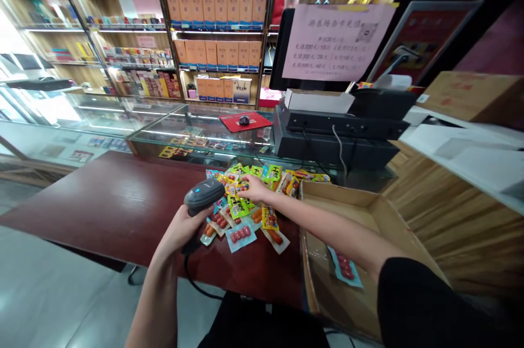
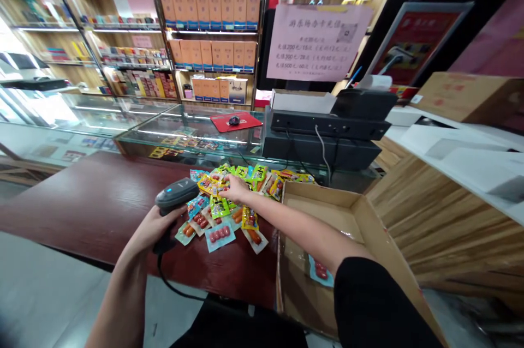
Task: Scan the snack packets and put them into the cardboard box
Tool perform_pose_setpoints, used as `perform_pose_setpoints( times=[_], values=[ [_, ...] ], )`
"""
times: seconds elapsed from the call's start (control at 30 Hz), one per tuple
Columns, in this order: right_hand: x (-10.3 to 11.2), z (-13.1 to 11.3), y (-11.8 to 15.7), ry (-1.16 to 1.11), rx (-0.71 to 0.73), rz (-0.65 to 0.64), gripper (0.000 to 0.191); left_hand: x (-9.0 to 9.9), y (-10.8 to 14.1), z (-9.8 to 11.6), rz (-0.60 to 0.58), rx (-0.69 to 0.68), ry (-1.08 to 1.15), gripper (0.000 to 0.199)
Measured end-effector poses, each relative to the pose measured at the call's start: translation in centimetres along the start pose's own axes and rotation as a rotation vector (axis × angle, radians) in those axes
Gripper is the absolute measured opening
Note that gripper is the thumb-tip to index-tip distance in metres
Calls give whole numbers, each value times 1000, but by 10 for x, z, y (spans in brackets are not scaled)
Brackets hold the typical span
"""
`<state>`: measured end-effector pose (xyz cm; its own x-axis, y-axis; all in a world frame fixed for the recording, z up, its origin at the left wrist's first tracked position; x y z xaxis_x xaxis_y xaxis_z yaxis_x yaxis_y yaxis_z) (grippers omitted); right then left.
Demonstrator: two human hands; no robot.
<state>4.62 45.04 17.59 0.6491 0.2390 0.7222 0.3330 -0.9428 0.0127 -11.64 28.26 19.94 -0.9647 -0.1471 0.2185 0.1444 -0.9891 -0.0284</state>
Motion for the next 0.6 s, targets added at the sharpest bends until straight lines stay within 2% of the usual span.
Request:
perform_pose_setpoints(
  times=[0.13,0.3,0.47,0.6],
  values=[
    [0,4,-3,67,3,41,41,1,0,3,17,5,14,38],
    [15,7,2,45,11,99,27,-8,-3,6,-12,7,-7,40],
    [48,9,18,-50,31,108,20,-40,-5,12,-99,-11,-23,41],
    [97,26,48,-245,15,151,22,-82,-5,24,-194,-21,-9,39]
  ],
)
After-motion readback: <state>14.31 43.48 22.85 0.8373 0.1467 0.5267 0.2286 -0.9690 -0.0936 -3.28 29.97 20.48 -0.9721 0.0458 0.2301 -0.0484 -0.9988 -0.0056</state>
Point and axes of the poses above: each hand's wrist, its own y-axis away from the middle knuckle, its own x-axis out of the back of the hand, z = x × y, the point moved 10 cm from there along -y, towards the middle knuckle, and after that the axes turned 6 degrees about -x, right-handed, at the moved point
